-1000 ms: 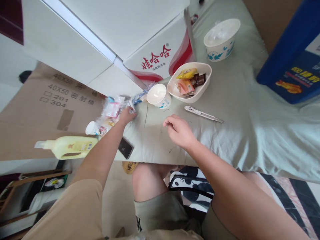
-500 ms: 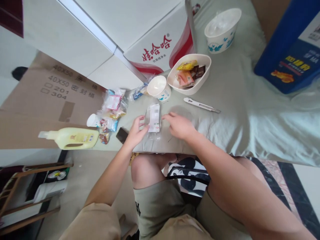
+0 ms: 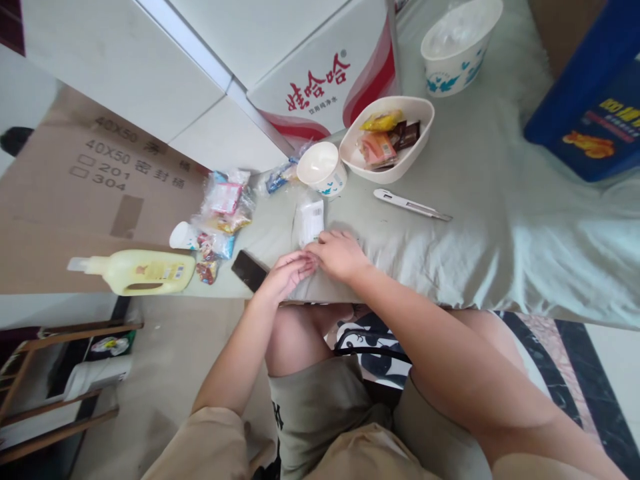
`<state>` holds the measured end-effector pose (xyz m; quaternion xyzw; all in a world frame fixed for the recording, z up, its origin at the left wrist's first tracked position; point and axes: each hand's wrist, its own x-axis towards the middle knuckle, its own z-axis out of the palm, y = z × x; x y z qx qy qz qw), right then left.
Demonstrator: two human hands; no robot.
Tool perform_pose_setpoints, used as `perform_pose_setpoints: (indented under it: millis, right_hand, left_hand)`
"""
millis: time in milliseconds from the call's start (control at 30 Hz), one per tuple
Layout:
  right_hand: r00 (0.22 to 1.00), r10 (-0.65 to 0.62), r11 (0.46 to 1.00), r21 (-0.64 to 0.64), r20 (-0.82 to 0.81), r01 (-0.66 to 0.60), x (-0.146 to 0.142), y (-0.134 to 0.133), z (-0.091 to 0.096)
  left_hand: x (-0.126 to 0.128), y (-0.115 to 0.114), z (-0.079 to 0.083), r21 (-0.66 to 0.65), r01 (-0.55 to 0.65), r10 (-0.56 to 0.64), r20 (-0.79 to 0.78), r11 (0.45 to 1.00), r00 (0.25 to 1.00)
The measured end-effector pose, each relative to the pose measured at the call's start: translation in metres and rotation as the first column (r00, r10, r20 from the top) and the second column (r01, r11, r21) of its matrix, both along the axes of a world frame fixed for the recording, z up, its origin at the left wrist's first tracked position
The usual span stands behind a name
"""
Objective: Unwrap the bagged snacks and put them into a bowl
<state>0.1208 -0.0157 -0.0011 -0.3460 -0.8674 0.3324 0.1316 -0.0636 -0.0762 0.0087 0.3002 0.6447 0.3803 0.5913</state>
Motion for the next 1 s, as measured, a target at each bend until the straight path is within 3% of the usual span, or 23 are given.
perform_pose_setpoints:
  millis: [67,133,233,300,367,433,467,533,633,767,900,1000]
  right_hand:
    - [1.0,0.004,1.0,0.01,-0.022,-0.004,-0.002,0.002,0.0]
    - [0.999,0.02,1.0,0.02,-0.029,-0.02,-0.003,0.003,0.0]
    - [0.997,0.064,0.998,0.017,-0.048,-0.064,-0.003,0.003,-0.002]
    - [0.992,0.082,0.997,0.002,-0.097,-0.082,-0.003,0.001,-0.003]
    - [0.981,0.063,0.996,-0.046,-0.183,-0.073,-0.003,-0.002,-0.004]
    - [0.957,0.012,0.992,-0.12,-0.291,-0.049,-0.003,-0.003,-0.003]
    - [0.939,-0.021,0.986,-0.16,-0.344,-0.037,-0.003,-0.003,-0.003]
    - [0.9,-0.082,0.97,-0.241,-0.429,-0.027,-0.002,-0.003,-0.002]
    - [0.868,-0.097,0.951,-0.301,-0.488,-0.063,0.001,-0.004,0.0]
    - [0.897,-0.041,0.968,-0.239,-0.439,-0.073,0.005,-0.004,0.003]
    - [0.924,-0.189,0.957,-0.274,-0.332,0.098,0.007,-0.003,0.004]
    - [0.9,-0.303,0.932,-0.293,-0.314,0.211,0.007,0.0,0.002]
  left_hand:
    - [-0.006,-0.002,0.002,-0.029,-0.049,0.051,0.073,0.998,0.996]
    - [-0.015,-0.003,0.005,-0.031,-0.07,0.071,0.031,0.997,0.997]
    - [-0.028,0.0,0.007,0.076,-0.1,0.119,-0.333,0.992,0.935]
    - [-0.033,0.001,0.007,0.142,0.009,0.077,-0.585,0.99,0.808]
    - [-0.031,0.001,0.007,0.125,0.182,-0.057,-0.655,0.975,0.754]
    - [-0.025,-0.001,0.006,0.121,0.27,-0.166,-0.534,0.955,0.829]
    - [-0.02,-0.002,0.006,0.14,0.253,-0.173,-0.424,0.957,0.889]
    - [-0.011,-0.004,0.005,0.168,0.147,-0.119,-0.164,0.975,0.979]
    - [0.001,-0.002,0.005,0.128,0.025,-0.038,0.103,0.991,0.994]
    - [0.01,0.008,0.003,0.092,-0.002,-0.013,0.162,0.996,0.987]
    - [0.017,0.02,-0.008,0.136,-0.109,0.088,0.149,0.985,0.985]
    - [0.022,0.027,-0.018,0.186,-0.154,0.144,0.071,0.97,0.987]
